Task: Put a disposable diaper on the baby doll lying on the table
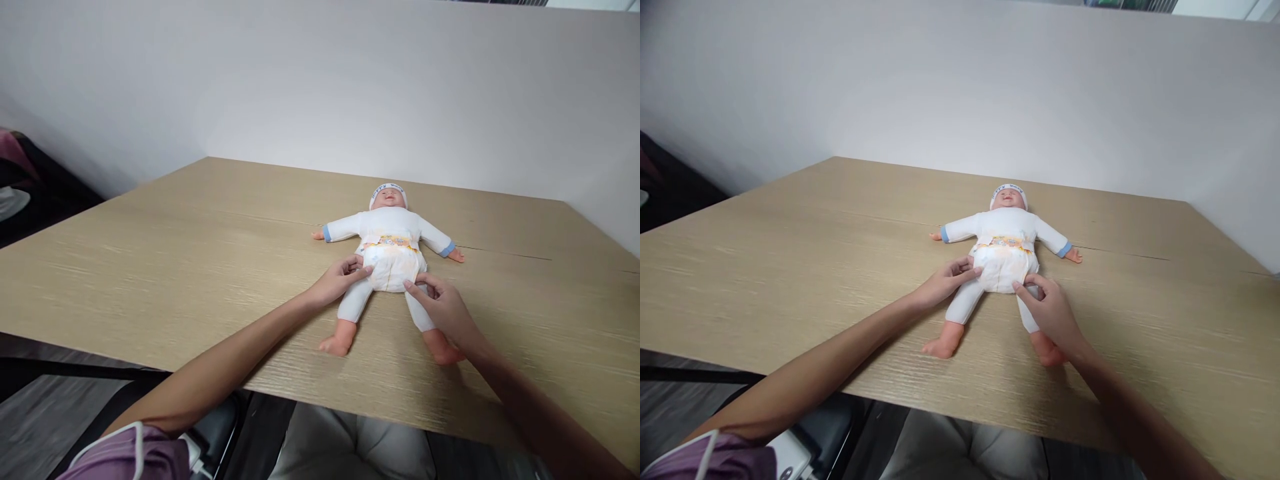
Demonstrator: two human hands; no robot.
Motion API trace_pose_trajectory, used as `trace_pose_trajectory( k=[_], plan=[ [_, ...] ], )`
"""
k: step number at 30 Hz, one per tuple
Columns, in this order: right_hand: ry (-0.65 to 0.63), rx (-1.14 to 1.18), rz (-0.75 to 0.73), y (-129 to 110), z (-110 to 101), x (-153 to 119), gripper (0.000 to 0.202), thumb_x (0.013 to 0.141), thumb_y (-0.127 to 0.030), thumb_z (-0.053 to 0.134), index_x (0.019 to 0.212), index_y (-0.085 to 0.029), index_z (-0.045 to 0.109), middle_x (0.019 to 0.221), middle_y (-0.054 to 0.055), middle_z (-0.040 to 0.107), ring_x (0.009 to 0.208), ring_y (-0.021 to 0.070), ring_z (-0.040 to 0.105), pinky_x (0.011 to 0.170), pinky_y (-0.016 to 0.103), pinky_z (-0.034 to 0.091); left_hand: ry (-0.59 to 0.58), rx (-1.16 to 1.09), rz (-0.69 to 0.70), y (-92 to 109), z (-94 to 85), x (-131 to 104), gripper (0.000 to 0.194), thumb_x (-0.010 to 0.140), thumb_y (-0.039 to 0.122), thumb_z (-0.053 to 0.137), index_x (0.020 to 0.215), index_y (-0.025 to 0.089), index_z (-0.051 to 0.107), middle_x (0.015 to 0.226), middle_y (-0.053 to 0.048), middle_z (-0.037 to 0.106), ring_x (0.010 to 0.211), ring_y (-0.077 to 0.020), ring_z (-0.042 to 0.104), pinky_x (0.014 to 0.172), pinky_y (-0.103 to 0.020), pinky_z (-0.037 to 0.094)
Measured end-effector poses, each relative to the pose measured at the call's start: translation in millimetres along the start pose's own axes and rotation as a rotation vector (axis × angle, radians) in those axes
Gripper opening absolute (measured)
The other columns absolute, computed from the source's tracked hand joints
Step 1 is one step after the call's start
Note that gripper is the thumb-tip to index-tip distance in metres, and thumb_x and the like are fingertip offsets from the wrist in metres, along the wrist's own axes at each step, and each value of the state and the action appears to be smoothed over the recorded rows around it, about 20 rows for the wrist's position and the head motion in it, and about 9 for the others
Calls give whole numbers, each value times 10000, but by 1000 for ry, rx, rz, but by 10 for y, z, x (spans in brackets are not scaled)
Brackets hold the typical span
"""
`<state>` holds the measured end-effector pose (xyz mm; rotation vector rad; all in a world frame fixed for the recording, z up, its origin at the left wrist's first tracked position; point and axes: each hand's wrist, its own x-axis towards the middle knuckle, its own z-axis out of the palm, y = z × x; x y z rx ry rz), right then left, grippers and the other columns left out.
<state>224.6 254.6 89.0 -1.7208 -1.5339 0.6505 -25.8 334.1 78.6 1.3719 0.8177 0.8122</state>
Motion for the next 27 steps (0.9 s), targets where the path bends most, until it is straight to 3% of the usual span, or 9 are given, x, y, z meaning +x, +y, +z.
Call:
trace_pose_trajectory(
  k=[3,7,15,18,24,27],
  plan=[
    [3,-5,-5,3,-12,2,578,886,-755,651,958,-202,803,743,21,654,709,196,542,659,313,391,-17,-125,-27,-15,13,11,507,820,609,859,985,169,667,946,-50,685,882,-190,620,780,-299,483],
    [100,-72,-64,-29,-5,-20,595,868,-777,657,942,-210,820,793,54,689,758,224,556,707,343,417,-17,-211,-37,-19,26,17,506,796,575,896,996,169,670,921,-29,678,873,-167,617,779,-278,478],
    [183,-123,-251,0,34,-7,496,947,-705,630,892,-241,795,968,83,750,936,278,616,895,434,466,-23,-104,-2,-14,26,19,535,816,622,852,1006,158,665,907,-35,696,815,-157,615,734,-272,454],
    [248,-140,-315,6,16,-3,435,966,-641,652,931,-231,792,990,83,707,959,269,635,911,428,483,56,132,108,22,37,-32,438,919,579,756,1037,162,690,938,-44,717,828,-173,620,744,-295,455],
    [301,-144,-327,-42,-115,63,315,1005,-525,632,904,-229,670,827,19,671,699,194,553,711,359,472,313,689,471,98,-17,-99,226,1043,414,627,1090,197,669,1121,-63,740,971,-210,634,887,-369,506],
    [308,-143,-419,-20,-172,173,290,1025,-489,612,1117,-224,690,1053,69,750,903,241,665,844,403,541,310,781,621,153,-90,-33,292,1074,400,585,1288,204,621,1325,-113,688,1216,-259,616,1060,-445,501]
  ],
)
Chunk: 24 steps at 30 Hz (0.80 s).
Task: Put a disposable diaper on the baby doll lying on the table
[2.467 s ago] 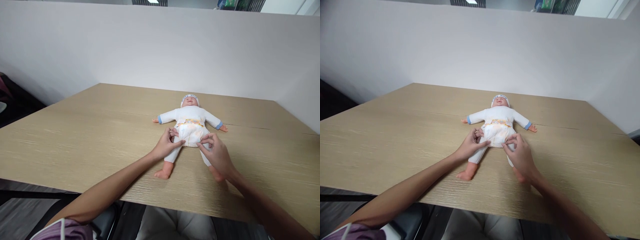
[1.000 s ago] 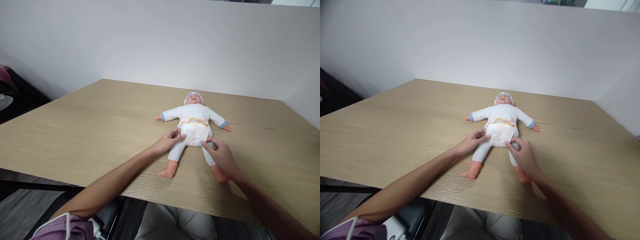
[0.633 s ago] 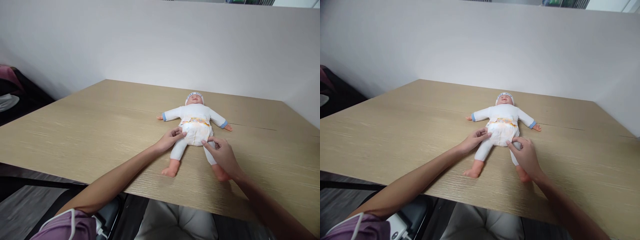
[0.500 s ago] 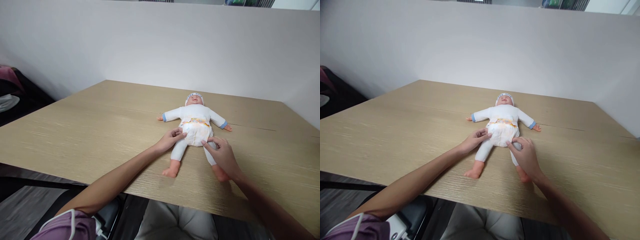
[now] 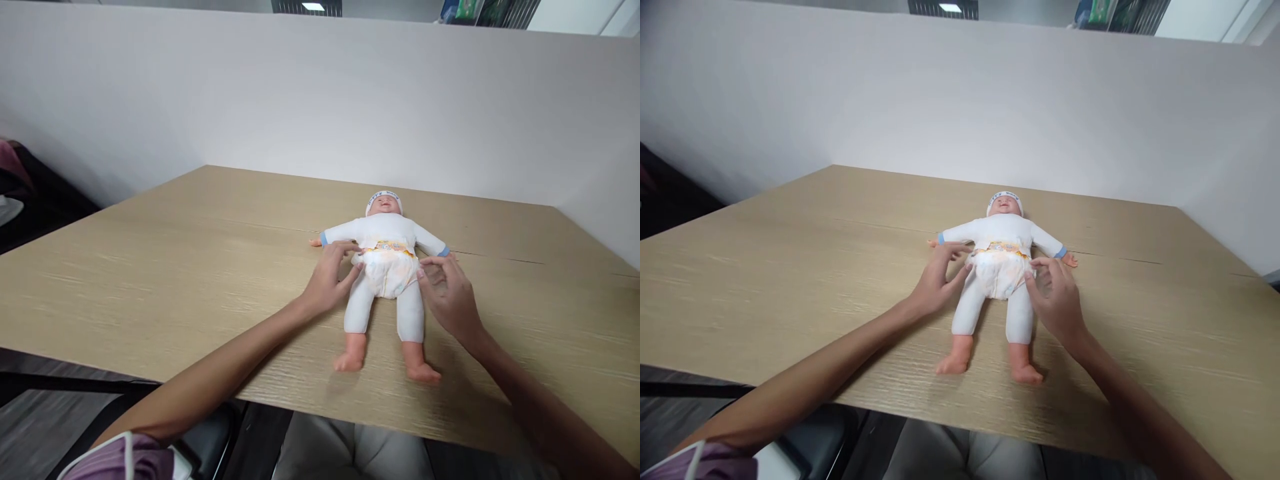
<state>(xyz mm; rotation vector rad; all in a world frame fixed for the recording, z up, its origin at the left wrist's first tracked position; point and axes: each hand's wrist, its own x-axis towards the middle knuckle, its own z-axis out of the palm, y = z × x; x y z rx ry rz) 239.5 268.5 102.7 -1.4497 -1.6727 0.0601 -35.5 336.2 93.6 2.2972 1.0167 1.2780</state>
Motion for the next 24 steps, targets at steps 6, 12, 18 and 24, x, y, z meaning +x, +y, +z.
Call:
trace_pose_trajectory(
  k=[6,12,18,24],
  plan=[
    [-238,27,-235,169,127,70,581,1090,-446,524,1632,-250,447,1675,105,494,1564,294,445,1297,528,365,-240,-25,211,-120,43,130,519,1129,414,451,1618,241,426,1633,-139,497,1536,-301,434,1286,-523,346],
    [-281,19,-299,220,239,2,666,1102,-449,468,1717,-241,317,1729,114,414,1613,307,378,1317,547,342,-310,-4,221,-195,128,74,593,1142,498,358,1688,265,351,1696,-116,434,1564,-310,378,1305,-522,294],
    [-335,50,-243,211,109,63,631,1099,-490,414,1677,-236,404,1700,110,464,1590,313,418,1295,556,361,-290,-25,141,-238,95,54,599,1147,485,309,1703,264,338,1698,-120,447,1571,-315,392,1313,-519,288],
    [-145,-69,-201,461,-29,345,557,1071,-479,493,1573,-239,506,1587,129,589,1453,315,550,1225,526,405,-77,185,-77,-523,-1,246,617,1098,480,463,1650,216,382,1671,-157,463,1529,-329,421,1285,-541,304]
  ],
)
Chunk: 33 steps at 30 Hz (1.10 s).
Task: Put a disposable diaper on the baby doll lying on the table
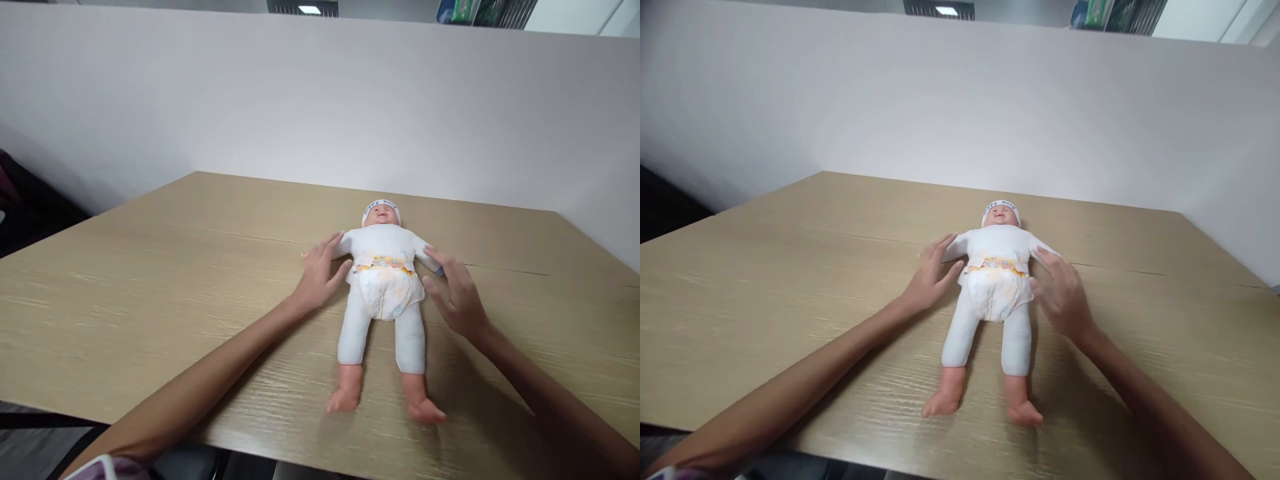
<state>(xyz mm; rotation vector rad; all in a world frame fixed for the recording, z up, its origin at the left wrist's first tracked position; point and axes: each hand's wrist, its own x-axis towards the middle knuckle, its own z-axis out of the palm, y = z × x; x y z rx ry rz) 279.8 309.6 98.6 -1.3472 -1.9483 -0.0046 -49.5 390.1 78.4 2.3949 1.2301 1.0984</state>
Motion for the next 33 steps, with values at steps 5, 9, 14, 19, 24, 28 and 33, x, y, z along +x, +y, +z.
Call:
trace_pose_trajectory(
  k=[5,9,14,19,24,28,33],
  plan=[
    [-1,-226,101,539,216,220,575,972,-459,593,1440,-126,598,1421,211,676,1306,368,595,1140,531,423,-168,219,-270,-172,39,337,642,983,525,625,1485,134,540,1533,-212,579,1432,-406,452,1201,-548,342],
    [-36,-206,272,578,394,410,415,910,-412,628,1189,-113,702,1186,205,745,1090,333,645,1007,459,474,-163,240,-399,-54,111,505,490,974,460,627,1310,104,635,1335,-238,690,1306,-411,557,1122,-509,391],
    [3,-155,339,325,250,416,359,895,-389,588,1109,-129,711,1121,183,742,1022,303,659,881,394,505,-114,179,-457,321,-73,366,440,971,529,614,1179,142,628,1145,-176,753,1039,-330,686,871,-382,482],
    [26,21,284,39,-323,6,405,855,-413,609,1174,-185,709,1156,119,751,1033,277,668,888,387,512,3,-94,-415,992,-486,-329,445,859,561,717,1105,219,570,1082,-68,744,954,-283,690,752,-323,462],
    [19,138,213,-483,-905,-717,390,867,-395,640,1213,-224,699,1180,85,737,1076,282,669,937,399,523,-86,-279,-364,1689,-565,-1480,397,839,427,702,1091,241,459,990,-15,664,849,-229,648,724,-302,464],
    [-79,170,176,-965,-1160,-1392,381,884,-381,679,1239,-242,687,1185,82,713,1079,287,670,930,400,536,-216,-365,-391,2031,-524,-2458,370,802,293,678,1084,241,445,1003,-26,655,865,-227,638,783,-323,497],
    [-316,259,203,-1475,-1236,-2018,323,920,-310,696,1241,-279,688,1217,72,703,1146,292,654,993,426,545,-444,-355,-523,2189,-659,-3441,412,728,216,639,1104,254,473,1049,-34,701,912,-257,679,806,-339,507]
  ],
)
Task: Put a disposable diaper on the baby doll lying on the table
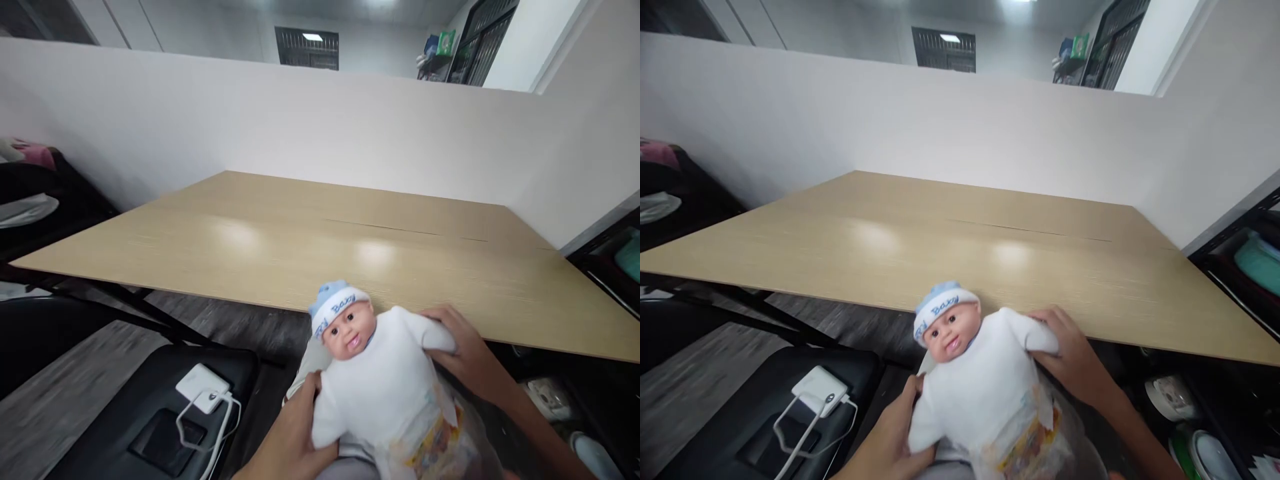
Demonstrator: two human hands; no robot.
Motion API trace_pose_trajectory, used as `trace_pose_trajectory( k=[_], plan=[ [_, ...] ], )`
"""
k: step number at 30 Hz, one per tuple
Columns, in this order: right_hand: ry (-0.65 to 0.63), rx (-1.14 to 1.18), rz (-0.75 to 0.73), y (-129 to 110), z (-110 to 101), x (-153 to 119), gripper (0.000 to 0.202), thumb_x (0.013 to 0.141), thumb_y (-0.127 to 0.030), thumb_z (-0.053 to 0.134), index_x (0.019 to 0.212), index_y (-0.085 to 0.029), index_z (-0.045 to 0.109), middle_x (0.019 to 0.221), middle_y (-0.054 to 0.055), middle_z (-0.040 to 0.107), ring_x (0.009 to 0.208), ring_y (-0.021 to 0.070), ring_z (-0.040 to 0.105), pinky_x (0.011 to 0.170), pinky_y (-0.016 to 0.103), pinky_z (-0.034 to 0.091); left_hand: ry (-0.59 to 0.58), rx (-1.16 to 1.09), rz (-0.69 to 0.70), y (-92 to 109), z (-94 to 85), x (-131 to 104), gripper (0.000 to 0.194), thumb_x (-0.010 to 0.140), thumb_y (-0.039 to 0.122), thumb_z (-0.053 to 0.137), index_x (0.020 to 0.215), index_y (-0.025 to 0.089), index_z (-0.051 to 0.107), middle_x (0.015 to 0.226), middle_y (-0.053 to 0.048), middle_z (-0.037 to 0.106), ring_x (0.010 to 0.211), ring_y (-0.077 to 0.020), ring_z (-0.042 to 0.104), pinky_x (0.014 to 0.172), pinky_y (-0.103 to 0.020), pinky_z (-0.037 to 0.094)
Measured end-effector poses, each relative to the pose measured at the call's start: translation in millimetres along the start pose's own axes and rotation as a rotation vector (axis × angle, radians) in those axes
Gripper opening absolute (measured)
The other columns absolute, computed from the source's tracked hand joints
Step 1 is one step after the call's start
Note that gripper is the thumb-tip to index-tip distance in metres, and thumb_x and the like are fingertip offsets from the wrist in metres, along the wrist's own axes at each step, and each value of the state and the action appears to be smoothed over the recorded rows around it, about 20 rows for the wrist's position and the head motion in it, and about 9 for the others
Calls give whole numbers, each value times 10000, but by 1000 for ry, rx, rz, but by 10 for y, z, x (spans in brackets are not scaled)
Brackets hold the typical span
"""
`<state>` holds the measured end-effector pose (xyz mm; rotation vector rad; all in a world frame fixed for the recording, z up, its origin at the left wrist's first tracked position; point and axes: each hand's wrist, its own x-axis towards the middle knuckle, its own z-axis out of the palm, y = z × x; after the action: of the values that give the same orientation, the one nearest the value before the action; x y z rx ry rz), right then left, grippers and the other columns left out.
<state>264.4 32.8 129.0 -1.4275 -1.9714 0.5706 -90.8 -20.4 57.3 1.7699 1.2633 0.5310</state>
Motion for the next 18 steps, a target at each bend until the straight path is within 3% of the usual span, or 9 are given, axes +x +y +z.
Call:
trace_pose_trajectory(
  k=[4,8,13,16,18],
  plan=[
    [-161,70,48,-76,315,-176,355,945,-234,616,1287,-298,688,1266,69,704,1193,281,661,1028,425,560,-45,76,-150,-341,102,-311,550,643,221,641,1162,281,470,944,0,701,867,-281,688,778,-350,505],
    [-232,38,104,166,761,-148,431,907,-201,582,1310,-288,707,1251,67,721,1167,267,688,1019,412,567,-67,61,-209,-498,152,-330,669,677,283,670,1308,302,451,1026,-9,747,924,-302,719,812,-356,528],
    [-326,14,219,567,1134,-208,403,862,-247,636,1245,-263,761,1278,98,752,1226,301,695,1074,456,540,-173,160,-203,-353,22,-261,546,851,420,646,1351,246,510,1223,-102,763,1090,-327,720,978,-401,526],
    [-294,79,270,615,1086,-333,295,850,-271,661,1119,-249,780,1177,79,776,1109,285,727,992,437,568,-179,416,-221,-220,-68,-186,650,833,519,686,1377,182,575,1408,-210,684,1309,-435,624,1156,-563,422],
    [-292,147,297,564,972,-434,219,913,-332,632,1050,-240,776,1068,63,790,1008,266,739,929,423,580,-152,557,-215,-141,-98,-114,842,754,576,762,1442,132,569,1577,-277,540,1482,-511,455,1251,-661,271]
  ],
)
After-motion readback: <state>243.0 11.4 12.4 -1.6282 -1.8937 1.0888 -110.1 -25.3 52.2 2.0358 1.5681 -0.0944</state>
